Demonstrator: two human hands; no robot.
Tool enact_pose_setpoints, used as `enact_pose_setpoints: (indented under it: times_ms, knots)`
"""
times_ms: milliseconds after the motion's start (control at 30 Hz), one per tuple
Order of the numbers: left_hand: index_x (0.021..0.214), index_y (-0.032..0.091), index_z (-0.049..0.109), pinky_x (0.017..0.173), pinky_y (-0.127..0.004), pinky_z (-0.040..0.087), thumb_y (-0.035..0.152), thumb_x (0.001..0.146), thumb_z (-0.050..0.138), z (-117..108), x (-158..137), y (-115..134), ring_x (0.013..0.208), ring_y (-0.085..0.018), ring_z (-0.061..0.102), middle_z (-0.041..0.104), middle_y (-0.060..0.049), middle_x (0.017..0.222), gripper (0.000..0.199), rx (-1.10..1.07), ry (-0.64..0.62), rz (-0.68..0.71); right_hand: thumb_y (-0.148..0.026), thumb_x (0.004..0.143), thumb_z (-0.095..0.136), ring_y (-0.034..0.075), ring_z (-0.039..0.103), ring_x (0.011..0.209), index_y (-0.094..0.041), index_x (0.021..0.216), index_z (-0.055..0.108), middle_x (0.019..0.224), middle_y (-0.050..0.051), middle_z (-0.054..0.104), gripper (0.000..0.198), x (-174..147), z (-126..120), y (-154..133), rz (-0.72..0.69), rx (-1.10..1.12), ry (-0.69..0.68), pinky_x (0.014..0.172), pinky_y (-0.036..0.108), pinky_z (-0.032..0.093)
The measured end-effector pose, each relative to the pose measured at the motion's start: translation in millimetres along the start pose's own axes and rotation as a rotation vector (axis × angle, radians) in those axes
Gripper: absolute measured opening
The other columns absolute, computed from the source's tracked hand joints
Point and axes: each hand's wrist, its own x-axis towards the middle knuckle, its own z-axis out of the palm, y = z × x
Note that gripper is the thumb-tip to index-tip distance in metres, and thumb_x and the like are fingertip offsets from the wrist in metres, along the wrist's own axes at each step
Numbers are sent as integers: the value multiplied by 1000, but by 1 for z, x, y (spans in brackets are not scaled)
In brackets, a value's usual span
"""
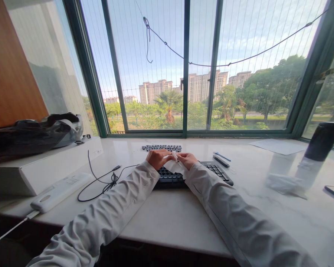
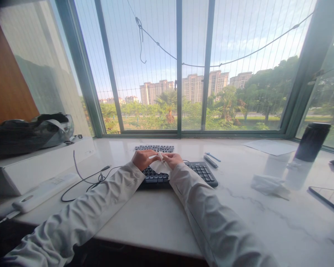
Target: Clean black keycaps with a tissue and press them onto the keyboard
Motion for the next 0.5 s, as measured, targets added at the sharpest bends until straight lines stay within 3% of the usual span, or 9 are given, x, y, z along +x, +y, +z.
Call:
enact_pose_setpoints:
  times_ms: [200, 400, 500]
  knots:
    - [91, 28, 71, 67, -19, 46, 45, 83, 55, 1, -3, -6, 79, -11, 66, 72, 2, 88, 25, 35, 42, -23, -37, 44, 85, 15, 60, 59, -10, 88, 73, 73, 8, 70, 53, -3, 2, -4, 26, 137, -167, 58, 27, 45]
    - [90, 27, 72, 65, -19, 46, 46, 82, 56, 2, -4, -1, 78, -11, 67, 72, 1, 88, 26, 41, 55, -22, -44, 49, 82, 13, 55, 50, -11, 77, 74, 64, 8, 68, 44, -2, 1, -1, 7, 39, -23, 50, 26, 43]
    - [93, 26, 71, 66, -19, 46, 45, 83, 56, 1, -4, -1, 80, -12, 66, 72, 0, 90, 26, 53, 62, -18, -42, 49, 83, 13, 57, 54, -11, 84, 74, 69, 8, 69, 48, -3, 0, -2, 8, 71, -91, 54, 26, 45]
